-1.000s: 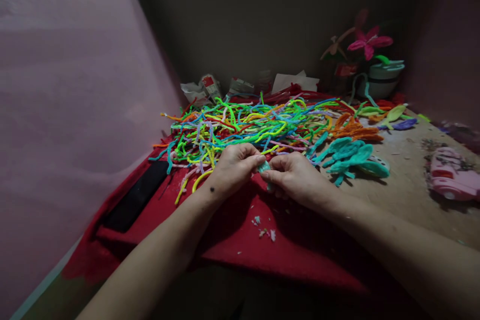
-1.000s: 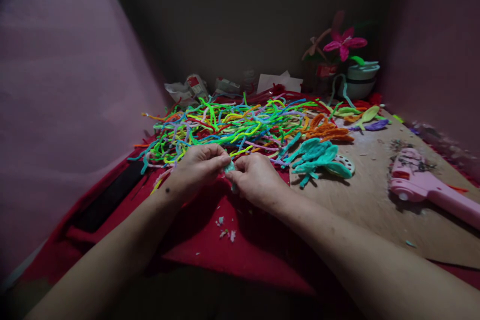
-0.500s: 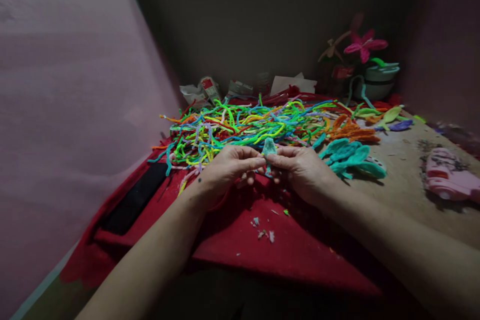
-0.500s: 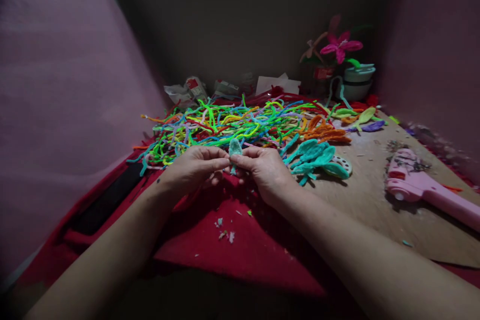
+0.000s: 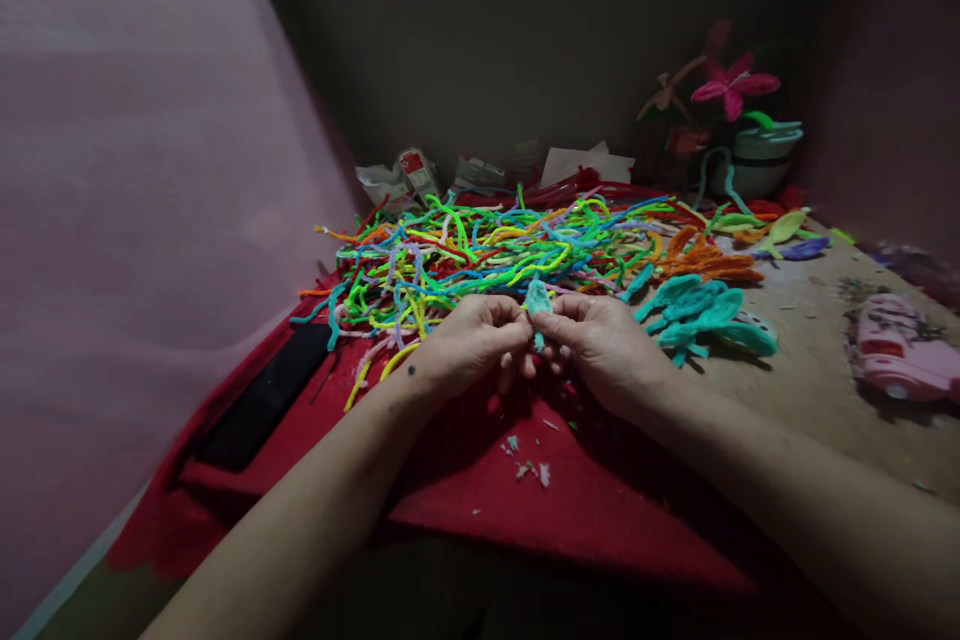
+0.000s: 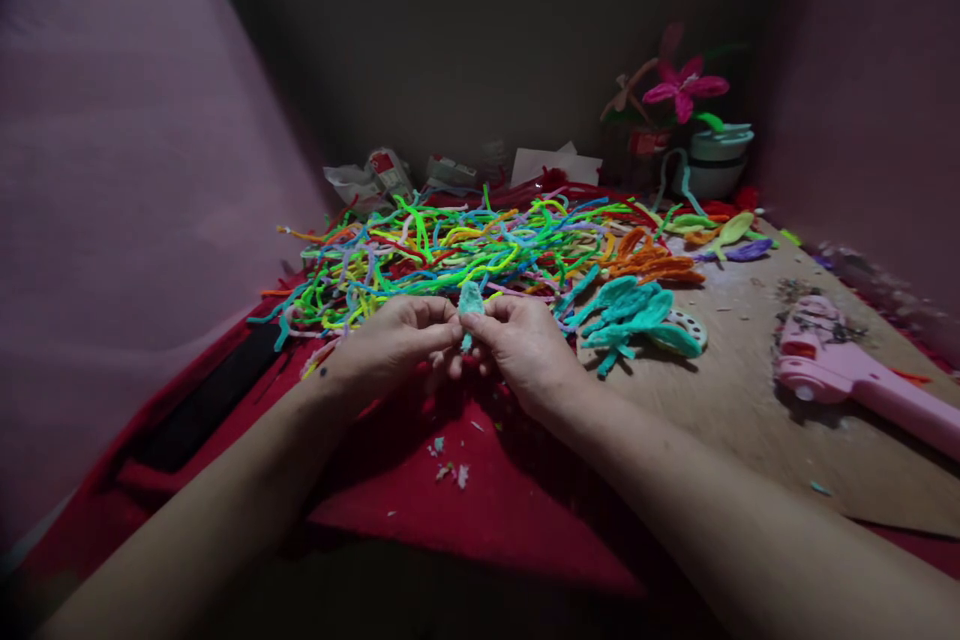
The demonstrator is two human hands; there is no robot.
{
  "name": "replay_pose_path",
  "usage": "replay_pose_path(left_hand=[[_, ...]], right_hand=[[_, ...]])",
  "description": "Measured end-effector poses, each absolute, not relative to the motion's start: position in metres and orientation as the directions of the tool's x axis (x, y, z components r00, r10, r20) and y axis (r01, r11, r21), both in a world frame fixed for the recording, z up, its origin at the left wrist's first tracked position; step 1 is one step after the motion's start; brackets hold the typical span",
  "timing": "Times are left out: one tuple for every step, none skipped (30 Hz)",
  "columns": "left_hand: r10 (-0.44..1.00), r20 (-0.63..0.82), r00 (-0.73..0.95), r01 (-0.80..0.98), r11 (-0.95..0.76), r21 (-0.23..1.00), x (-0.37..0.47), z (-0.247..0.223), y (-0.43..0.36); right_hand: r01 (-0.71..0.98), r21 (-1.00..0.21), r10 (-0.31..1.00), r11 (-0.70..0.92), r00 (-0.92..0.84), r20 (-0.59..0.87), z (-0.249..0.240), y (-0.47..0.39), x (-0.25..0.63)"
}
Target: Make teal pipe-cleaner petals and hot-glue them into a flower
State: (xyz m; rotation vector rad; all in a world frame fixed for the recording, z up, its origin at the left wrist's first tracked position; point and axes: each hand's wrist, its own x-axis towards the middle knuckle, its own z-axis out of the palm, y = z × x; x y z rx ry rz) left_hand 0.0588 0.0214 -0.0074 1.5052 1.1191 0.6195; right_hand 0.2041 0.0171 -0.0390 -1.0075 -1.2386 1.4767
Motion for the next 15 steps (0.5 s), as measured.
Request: replay_pose_path(left_hand=[[0.874,-0.199,0.444,0.289,0.071,0.955,0.0589,-0.0081,0.0216],[0.857,-0.207,0.472,0.265,0.086,0.960,0.0587,-0.0090,0.0219],[0.843,-0.210,0.495,0.247,0.095,0.964,0.0582,-0.0101,0.0224],[0.833,-0.211,0.511,0.235,0.101,0.967,0.0576,-0.0112,0.0229],[0.829,-0.211,0.518,0.229,0.103,0.968,0.0569,-0.0122,0.0234],[0.827,-0.211,0.522,0.228,0.103,0.968,0.0562,-0.0129,0.0237],[0.825,-0.212,0.524,0.230,0.103,0.968,0.0556,-0.0133,0.0240],[0.823,-0.217,0.526,0.234,0.105,0.966,0.0549,-0.0133,0.0241],[0.820,-0.221,0.528,0.237,0.108,0.966,0.0543,-0.0131,0.0242],[0.817,-0.225,0.531,0.238,0.111,0.965,0.0538,-0.0126,0.0241],[0.813,-0.227,0.536,0.238,0.113,0.965,0.0533,-0.0120,0.0240],[0.809,-0.228,0.542,0.235,0.114,0.965,0.0528,-0.0113,0.0238],[0.805,-0.227,0.547,0.233,0.114,0.966,0.0524,-0.0107,0.0234],[0.803,-0.226,0.551,0.231,0.113,0.966,0.0521,-0.0101,0.0230],[0.803,-0.225,0.551,0.229,0.113,0.967,0.0519,-0.0096,0.0226]], right_hand=[[-0.145,-0.987,0.971,-0.066,-0.236,-0.030,-0.0387,0.0165,0.2037],[-0.144,-0.987,0.970,-0.072,-0.239,-0.036,-0.0382,0.0159,0.2033],[-0.144,-0.987,0.969,-0.075,-0.243,-0.038,-0.0376,0.0153,0.2030],[-0.145,-0.986,0.968,-0.078,-0.248,-0.040,-0.0370,0.0148,0.2027],[-0.146,-0.986,0.966,-0.082,-0.254,-0.043,-0.0364,0.0144,0.2025],[-0.146,-0.986,0.964,-0.087,-0.261,-0.046,-0.0360,0.0140,0.2022],[-0.145,-0.985,0.963,-0.091,-0.265,-0.050,-0.0357,0.0138,0.2020],[-0.146,-0.985,0.962,-0.094,-0.266,-0.052,-0.0355,0.0136,0.2018],[-0.148,-0.984,0.963,-0.098,-0.264,-0.057,-0.0352,0.0134,0.2016],[-0.151,-0.983,0.964,-0.102,-0.260,-0.060,-0.0349,0.0131,0.2014],[-0.157,-0.982,0.964,-0.105,-0.257,-0.062,-0.0343,0.0127,0.2012],[-0.164,-0.980,0.965,-0.109,-0.253,-0.065,-0.0337,0.0122,0.2011],[-0.167,-0.979,0.965,-0.115,-0.251,-0.070,-0.0329,0.0117,0.2010],[-0.165,-0.979,0.965,-0.123,-0.251,-0.079,-0.0321,0.0110,0.2010],[-0.163,-0.978,0.964,-0.132,-0.251,-0.088,-0.0315,0.0104,0.2011]])
